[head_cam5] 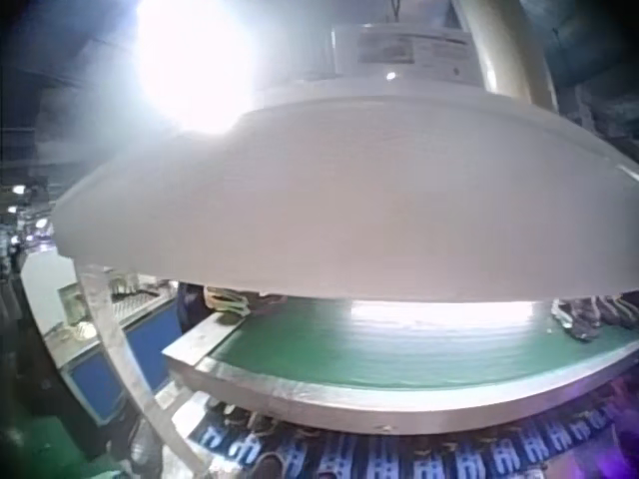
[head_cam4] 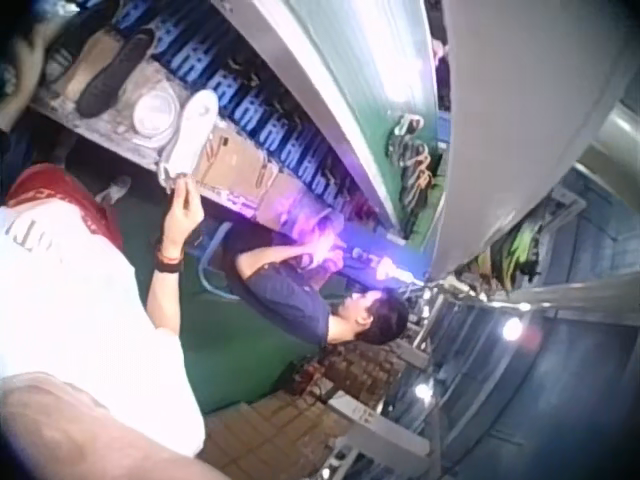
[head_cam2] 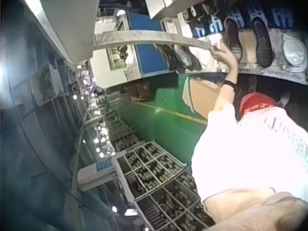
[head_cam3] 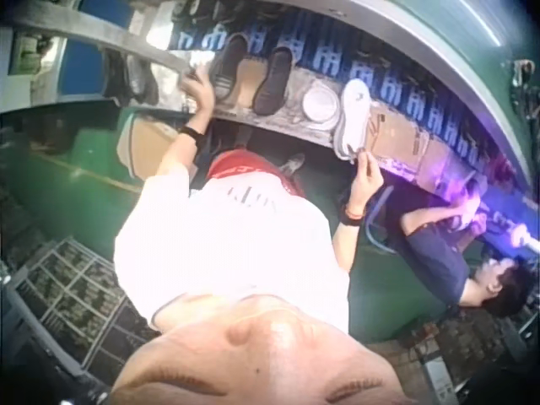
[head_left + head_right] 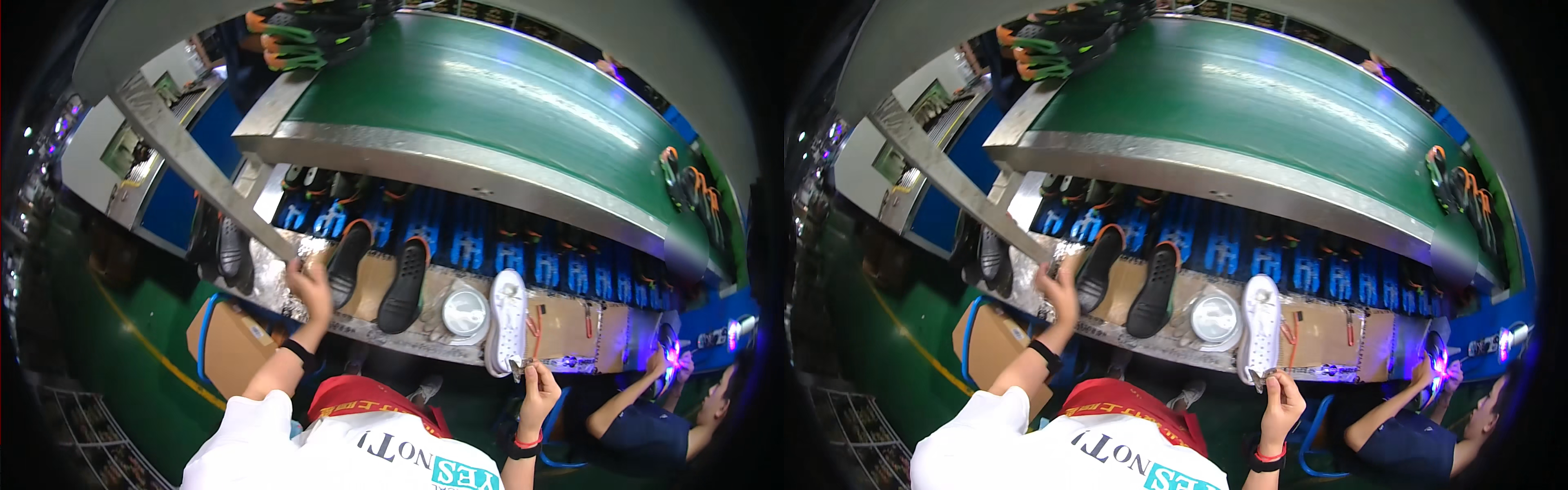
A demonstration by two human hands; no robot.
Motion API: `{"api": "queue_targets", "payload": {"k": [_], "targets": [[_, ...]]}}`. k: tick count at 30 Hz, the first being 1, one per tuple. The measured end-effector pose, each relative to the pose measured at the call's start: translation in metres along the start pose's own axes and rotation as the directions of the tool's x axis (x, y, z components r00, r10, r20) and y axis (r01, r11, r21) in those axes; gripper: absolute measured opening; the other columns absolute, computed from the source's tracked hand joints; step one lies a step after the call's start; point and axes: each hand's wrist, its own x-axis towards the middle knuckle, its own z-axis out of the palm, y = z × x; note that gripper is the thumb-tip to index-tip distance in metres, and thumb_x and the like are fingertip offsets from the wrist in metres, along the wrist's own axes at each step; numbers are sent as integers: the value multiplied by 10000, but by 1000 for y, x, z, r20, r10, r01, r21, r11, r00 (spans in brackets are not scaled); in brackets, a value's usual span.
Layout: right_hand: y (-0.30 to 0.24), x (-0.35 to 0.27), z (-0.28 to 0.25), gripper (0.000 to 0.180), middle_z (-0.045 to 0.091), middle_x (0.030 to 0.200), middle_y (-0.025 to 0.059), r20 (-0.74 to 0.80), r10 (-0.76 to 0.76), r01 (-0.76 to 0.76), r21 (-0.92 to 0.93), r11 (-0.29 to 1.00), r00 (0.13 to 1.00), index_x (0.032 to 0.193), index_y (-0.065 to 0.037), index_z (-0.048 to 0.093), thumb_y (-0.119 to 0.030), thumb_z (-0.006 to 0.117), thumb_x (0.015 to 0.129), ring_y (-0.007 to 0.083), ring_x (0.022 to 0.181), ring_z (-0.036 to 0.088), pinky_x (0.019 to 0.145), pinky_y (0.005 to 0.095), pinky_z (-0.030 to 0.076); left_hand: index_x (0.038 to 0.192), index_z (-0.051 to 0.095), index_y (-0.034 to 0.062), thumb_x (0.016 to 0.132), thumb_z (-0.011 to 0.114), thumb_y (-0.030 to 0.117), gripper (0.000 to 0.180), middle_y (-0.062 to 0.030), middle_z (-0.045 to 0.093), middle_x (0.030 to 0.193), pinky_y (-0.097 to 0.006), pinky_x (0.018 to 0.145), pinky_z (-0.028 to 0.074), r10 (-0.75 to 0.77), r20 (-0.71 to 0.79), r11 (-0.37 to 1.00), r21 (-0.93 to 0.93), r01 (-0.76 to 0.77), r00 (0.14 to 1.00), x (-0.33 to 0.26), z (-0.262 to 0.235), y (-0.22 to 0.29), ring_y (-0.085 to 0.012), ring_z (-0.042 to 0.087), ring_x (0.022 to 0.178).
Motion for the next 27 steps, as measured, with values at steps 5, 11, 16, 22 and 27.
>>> {"api": "queue_targets", "payload": {"k": [5, 11, 16, 22, 27], "targets": [[-1, 2, 54, 115, 631, 816, 33, 183, 11, 1, -66, 998, 983, 911, 55, 639, -32, 627, 836, 72, 712, 534, 639, 197, 423, 1180, 424, 51, 741, 705, 409, 633, -199, 344, 1209, -478, 969, 294, -565, -115, 757, 321, 569, 817, 42, -58, -159, -397, 324, 1148], [8, 11, 88, 107, 630, 741, 15, 257, 69, -17, -199, 980, 964, 872, 31, 657, -64, 652, 823, 61, 672, 516, 614, 198, 407, 1195, 372, -36, 624, 785, 413, 836, -230, 353, 1222, -458, 1020, 247, -660, -278, 694, 129, 708, 697, 100, -59, -213, -373, 301, 1192], [17, 13, 101, 136, 645, 744, 31, 299, 153, -93, -205, 974, 942, 870, 37, 662, -92, 660, 825, 69, 677, 534, 622, 211, 421, 1207, 399, -58, 655, 785, 434, 834, -257, 403, 1256, -496, 1024, 292, -821, -410, 484, -129, 866, 398, 146, -75, -271, -386, 405, 1166], [25, 15, 115, 150, 640, 707, 34, 369, 146, -48, -262, 964, 918, 881, 32, 669, -101, 670, 813, 64, 605, 518, 567, 218, 415, 1107, 553, 35, 850, 655, 220, 333, -182, 571, 1108, -488, 795, 505, -839, 391, 146, -510, 848, 379, 165, -102, -319, -331, 560, 1028], [26, 18, 118, 160, 643, 699, 37, 359, 166, -46, -321, 946, 918, 884, 29, 673, -114, 674, 811, 61, 569, 505, 545, 218, 409, 1092, 469, -138, 866, 527, -43, 252, -203, 561, 1127, -475, 943, 489, -734, 577, -71, -590, 805, 358, 103, -96, -244, -319, 556, 1042]]}}
